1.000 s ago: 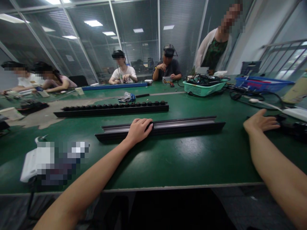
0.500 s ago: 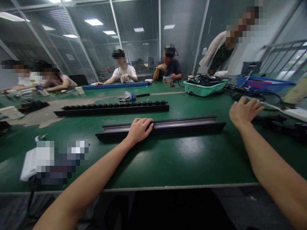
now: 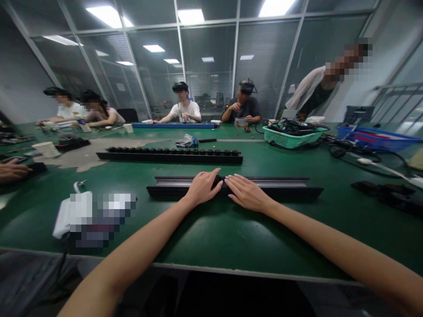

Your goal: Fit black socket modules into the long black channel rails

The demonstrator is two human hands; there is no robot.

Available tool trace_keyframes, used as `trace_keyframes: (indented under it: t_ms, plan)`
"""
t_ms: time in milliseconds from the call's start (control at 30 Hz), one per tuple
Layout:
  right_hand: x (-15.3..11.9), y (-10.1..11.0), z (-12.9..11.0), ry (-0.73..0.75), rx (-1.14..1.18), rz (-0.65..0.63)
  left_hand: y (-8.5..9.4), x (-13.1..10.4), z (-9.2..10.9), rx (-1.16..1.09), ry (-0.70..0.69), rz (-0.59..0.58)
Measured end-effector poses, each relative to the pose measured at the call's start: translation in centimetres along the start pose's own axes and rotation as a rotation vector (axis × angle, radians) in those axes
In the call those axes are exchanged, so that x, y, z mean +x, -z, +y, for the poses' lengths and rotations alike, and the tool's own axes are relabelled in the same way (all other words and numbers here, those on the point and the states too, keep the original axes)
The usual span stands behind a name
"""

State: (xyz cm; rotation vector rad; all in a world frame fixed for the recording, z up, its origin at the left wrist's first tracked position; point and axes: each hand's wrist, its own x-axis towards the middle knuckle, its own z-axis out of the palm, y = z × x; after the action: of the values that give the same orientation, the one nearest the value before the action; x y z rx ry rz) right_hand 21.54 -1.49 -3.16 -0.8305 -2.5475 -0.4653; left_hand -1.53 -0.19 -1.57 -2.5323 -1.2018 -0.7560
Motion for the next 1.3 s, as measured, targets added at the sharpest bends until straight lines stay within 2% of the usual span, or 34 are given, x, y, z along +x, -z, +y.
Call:
trace_keyframes:
  t_ms: [133, 367, 600, 900, 1067, 1300]
  plan:
    - [3.1, -0.8, -0.2, -0.164, 0.061, 0.027, 0.2, -0.2, -0.1, -0.014, -0.005, -0.019]
    - [5.8, 0.3, 0.1, -0.368, 0.187, -0.189, -0.1, 0.0, -0.4, -0.089, 0.009, -0.031]
    - [6.4, -0.2, -0.2, -0.357, 0.236, -0.196, 0.0, 0.0, -0.4, -0.078, 0.022, -0.019]
    - [5.9, 0.1, -0.8, -0.348, 0.251, -0.183, 0.1, 0.3, -0.3, 0.125, 0.226, -0.020]
    - [5.3, 0.6, -1.4, -0.365, 0.241, -0.197, 0.3, 0.4, 0.5, 0.196, 0.215, -0.028]
    - [4.5, 1.0, -1.0, -0.352, 0.333, -0.198, 0.4, 0.5, 1.1, 0.220, 0.238, -0.048]
